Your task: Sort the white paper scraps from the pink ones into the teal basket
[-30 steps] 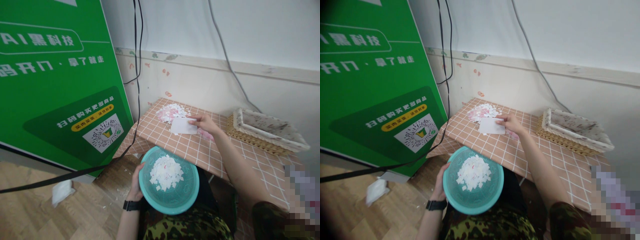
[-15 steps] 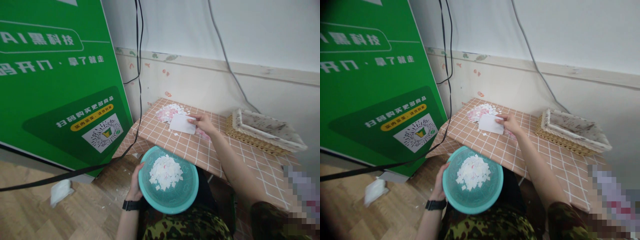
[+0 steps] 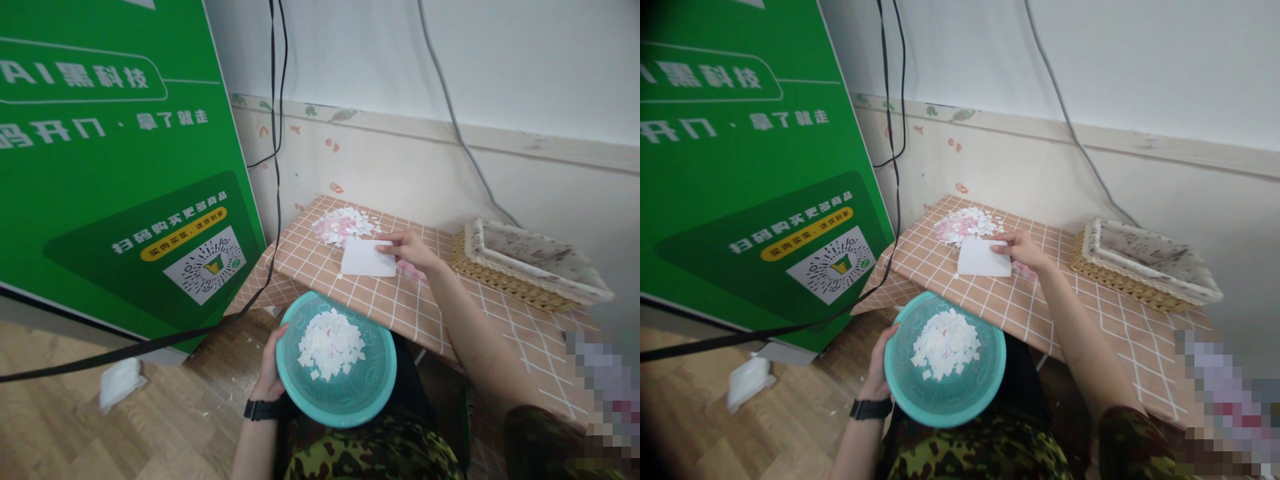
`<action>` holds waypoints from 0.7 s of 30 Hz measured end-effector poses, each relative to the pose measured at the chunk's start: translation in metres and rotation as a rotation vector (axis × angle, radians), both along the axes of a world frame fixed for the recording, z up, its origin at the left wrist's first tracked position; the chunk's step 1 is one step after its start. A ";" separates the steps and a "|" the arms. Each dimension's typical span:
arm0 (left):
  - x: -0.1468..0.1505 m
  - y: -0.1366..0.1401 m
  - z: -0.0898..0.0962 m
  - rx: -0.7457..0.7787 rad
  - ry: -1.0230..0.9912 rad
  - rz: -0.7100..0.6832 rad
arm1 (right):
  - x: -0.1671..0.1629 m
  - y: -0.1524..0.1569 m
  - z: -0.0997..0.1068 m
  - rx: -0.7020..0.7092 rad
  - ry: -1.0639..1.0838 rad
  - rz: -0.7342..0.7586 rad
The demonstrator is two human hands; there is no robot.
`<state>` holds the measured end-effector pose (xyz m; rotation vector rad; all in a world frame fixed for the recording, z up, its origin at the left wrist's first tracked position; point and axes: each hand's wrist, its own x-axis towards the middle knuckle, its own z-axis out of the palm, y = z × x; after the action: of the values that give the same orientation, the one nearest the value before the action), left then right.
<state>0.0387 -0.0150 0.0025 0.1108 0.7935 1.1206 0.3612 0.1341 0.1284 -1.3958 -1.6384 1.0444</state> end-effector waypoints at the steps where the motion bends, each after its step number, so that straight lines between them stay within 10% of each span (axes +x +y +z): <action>1: 0.000 0.000 0.000 0.002 0.005 0.005 | 0.001 -0.003 0.000 0.007 0.012 -0.031; 7: -0.006 0.000 0.003 -0.026 0.044 0.040 | 0.002 -0.032 -0.015 0.141 0.019 -0.348; 21: -0.009 -0.001 0.012 0.009 0.038 0.097 | 0.001 -0.058 -0.021 0.140 0.019 -0.358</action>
<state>0.0295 -0.0159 0.0144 0.1023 0.8355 1.2166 0.3620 0.0763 0.1073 -1.5093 -1.3536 0.7199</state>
